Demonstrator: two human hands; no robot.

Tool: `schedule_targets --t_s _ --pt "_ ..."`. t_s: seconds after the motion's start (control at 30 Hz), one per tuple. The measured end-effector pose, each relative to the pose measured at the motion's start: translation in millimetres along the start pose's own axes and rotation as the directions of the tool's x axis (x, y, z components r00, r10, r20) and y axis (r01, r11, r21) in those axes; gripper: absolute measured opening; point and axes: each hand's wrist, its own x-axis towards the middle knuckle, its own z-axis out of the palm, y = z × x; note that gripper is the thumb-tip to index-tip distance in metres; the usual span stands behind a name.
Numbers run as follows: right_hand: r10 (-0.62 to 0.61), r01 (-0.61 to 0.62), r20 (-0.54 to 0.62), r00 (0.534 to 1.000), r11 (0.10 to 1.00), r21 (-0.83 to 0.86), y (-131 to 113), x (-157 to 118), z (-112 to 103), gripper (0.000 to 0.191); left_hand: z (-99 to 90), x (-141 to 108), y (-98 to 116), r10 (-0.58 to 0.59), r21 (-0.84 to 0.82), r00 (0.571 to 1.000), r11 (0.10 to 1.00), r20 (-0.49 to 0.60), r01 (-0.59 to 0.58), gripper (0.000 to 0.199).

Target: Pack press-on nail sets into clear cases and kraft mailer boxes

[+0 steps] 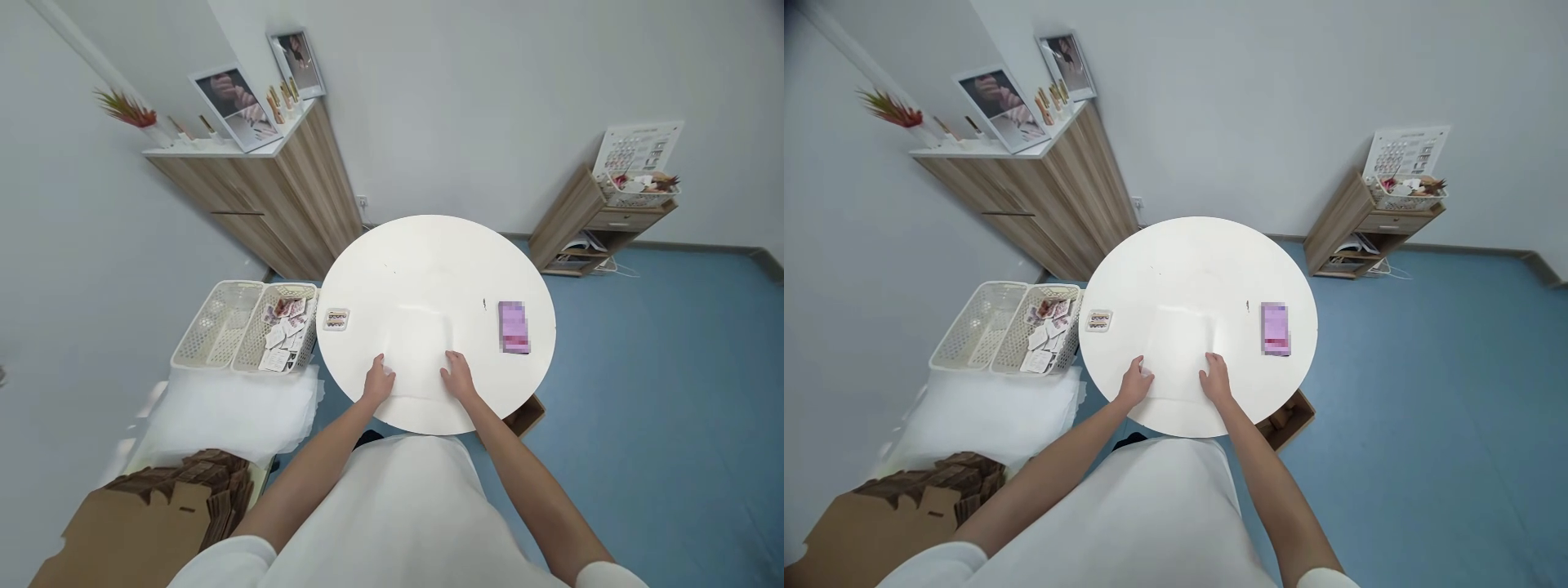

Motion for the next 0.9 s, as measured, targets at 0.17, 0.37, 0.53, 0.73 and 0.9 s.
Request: schedule_targets --t_s 0.17,0.37,0.53,0.73,0.9 --pt "-0.011 -0.001 -0.064 0.998 0.981 -0.196 3.9 -12.8 8.8 0.058 5.0 -12.7 -2.1 0.29 0.386 0.952 0.893 -0.101 -0.232 0.059" --pt "-0.075 0.095 0.066 0.995 0.926 -0.366 2.6 -19.7 12.9 0.048 13.1 -16.7 2.0 0.406 0.642 0.898 0.646 0.169 -0.413 0.049" --pt "-0.054 0.085 0.084 0.995 0.898 -0.432 -0.8 -9.0 7.6 0.049 12.8 -8.1 4.1 0.336 0.692 0.924 0.625 0.18 -0.362 0.054" --pt "-0.067 0.081 0.052 0.996 0.93 -0.357 0.7 -2.5 8.8 0.05 12.2 -6.9 6.1 0.296 0.562 0.942 0.757 0.158 -0.332 0.056" --pt "-0.055 0.052 -0.005 0.998 0.957 -0.284 -5.9 -7.2 8.6 0.051 9.7 -13.5 10.3 0.312 0.399 0.933 0.844 0.178 -0.359 0.06"
